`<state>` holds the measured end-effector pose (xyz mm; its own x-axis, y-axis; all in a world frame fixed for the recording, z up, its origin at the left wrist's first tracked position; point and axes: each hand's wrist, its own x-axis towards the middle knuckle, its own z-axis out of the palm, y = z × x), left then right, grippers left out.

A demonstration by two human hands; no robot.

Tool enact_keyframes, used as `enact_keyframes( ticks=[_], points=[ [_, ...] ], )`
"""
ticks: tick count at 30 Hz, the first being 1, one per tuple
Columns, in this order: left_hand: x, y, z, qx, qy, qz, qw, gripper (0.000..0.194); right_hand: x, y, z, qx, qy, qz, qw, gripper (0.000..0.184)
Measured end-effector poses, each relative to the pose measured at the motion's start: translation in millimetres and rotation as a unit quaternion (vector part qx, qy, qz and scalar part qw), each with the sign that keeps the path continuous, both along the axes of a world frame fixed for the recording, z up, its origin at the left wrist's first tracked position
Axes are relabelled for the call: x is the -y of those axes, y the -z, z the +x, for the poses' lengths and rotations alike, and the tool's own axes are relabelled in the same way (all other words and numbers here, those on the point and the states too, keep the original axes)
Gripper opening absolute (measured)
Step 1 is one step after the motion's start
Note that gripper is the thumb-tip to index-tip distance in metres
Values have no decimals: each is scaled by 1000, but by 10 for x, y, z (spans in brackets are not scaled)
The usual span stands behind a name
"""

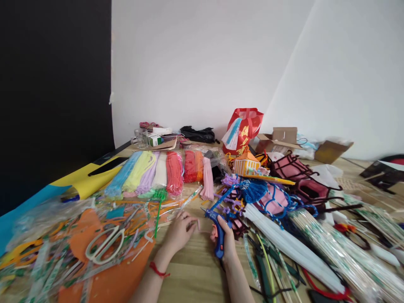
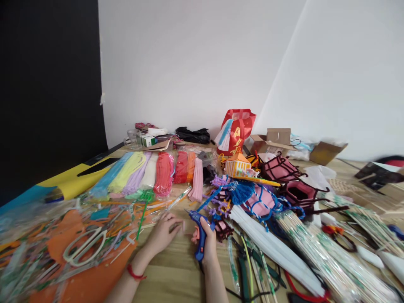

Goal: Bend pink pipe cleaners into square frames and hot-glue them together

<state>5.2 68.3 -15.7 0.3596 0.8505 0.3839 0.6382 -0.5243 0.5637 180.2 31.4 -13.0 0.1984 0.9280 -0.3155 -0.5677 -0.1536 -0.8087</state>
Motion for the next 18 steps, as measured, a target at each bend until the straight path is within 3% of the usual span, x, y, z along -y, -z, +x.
enact_keyframes(
  ticks=[4, 9, 18],
  points=[
    [-2, 3, -3, 1, -3, 3, 1000, 18, -13, 21, -13, 3, 18, -3, 1000, 41],
    [-3, 23, -5, 3, -6, -4, 1000, 18, -16, 44, 0, 19, -21, 37, 999, 45],
    [-6, 26, -12, -5, -6, -13, 1000, 18, -33, -17, -27, -40, -14, 49, 998, 33]
  ],
)
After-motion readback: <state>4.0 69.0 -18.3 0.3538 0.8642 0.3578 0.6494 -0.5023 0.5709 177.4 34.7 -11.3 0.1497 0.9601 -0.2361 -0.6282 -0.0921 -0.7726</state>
